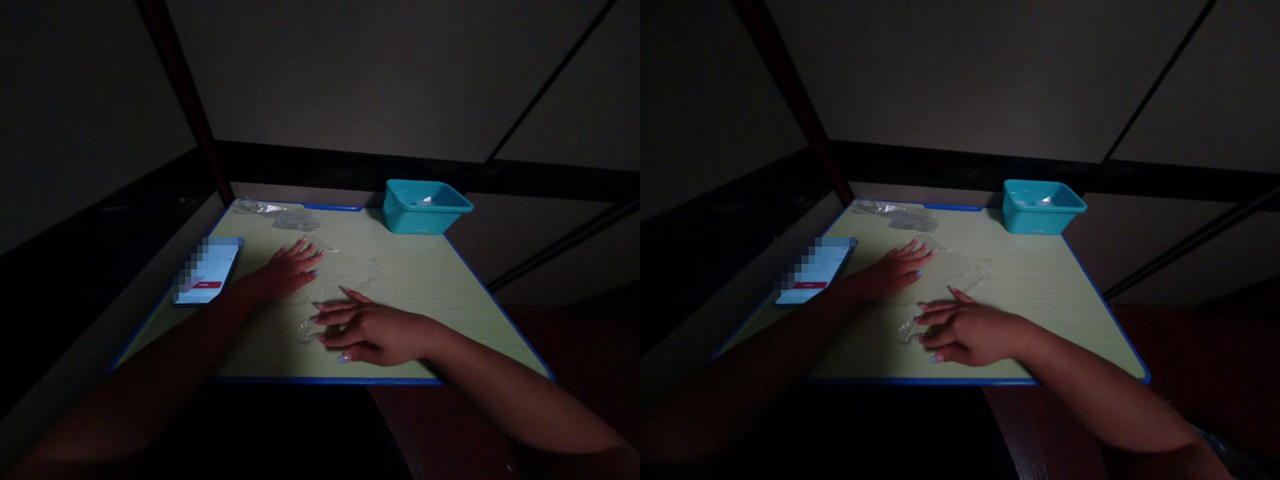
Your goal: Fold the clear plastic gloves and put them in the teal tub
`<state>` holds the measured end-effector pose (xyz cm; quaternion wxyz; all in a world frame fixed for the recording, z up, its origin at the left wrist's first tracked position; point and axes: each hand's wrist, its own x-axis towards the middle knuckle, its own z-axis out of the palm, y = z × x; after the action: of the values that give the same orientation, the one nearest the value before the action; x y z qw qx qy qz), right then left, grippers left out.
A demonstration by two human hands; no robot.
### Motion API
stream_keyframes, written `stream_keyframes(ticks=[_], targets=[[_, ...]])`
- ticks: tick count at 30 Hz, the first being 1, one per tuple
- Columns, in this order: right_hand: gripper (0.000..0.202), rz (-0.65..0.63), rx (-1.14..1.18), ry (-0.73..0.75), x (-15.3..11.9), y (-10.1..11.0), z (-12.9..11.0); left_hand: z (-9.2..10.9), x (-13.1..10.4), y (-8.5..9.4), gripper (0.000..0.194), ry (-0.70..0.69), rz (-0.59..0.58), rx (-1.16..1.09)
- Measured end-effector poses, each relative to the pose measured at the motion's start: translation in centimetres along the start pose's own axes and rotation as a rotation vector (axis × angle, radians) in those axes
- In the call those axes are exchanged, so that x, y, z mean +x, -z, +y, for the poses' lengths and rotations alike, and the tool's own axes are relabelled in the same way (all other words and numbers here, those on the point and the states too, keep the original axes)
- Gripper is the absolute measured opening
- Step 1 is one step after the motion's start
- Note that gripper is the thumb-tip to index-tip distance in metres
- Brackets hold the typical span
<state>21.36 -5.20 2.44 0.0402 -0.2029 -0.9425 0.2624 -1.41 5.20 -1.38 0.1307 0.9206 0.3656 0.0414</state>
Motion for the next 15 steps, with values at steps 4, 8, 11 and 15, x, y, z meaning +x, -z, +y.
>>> stream_keyframes(ticks=[4,8,11,15], targets=[[0.043,-0.002,0.066,-0.021,0.1,0.1,0.1,0.1,0.0,0.1,0.053,-0.043,0.020,-0.005],[0.042,0.044,0.172,-0.032,0.1,0.1,0.6,0.2,-0.1,0.4,0.049,-0.126,0.084,-0.048],[0.034,0.126,0.256,0.013,0.4,0.1,1.0,0.0,-0.1,0.5,0.046,-0.183,0.176,-0.124],[0.027,0.225,0.330,0.043,0.7,0.3,1.5,-0.2,-0.1,0.5,0.041,-0.258,0.220,-0.219]])
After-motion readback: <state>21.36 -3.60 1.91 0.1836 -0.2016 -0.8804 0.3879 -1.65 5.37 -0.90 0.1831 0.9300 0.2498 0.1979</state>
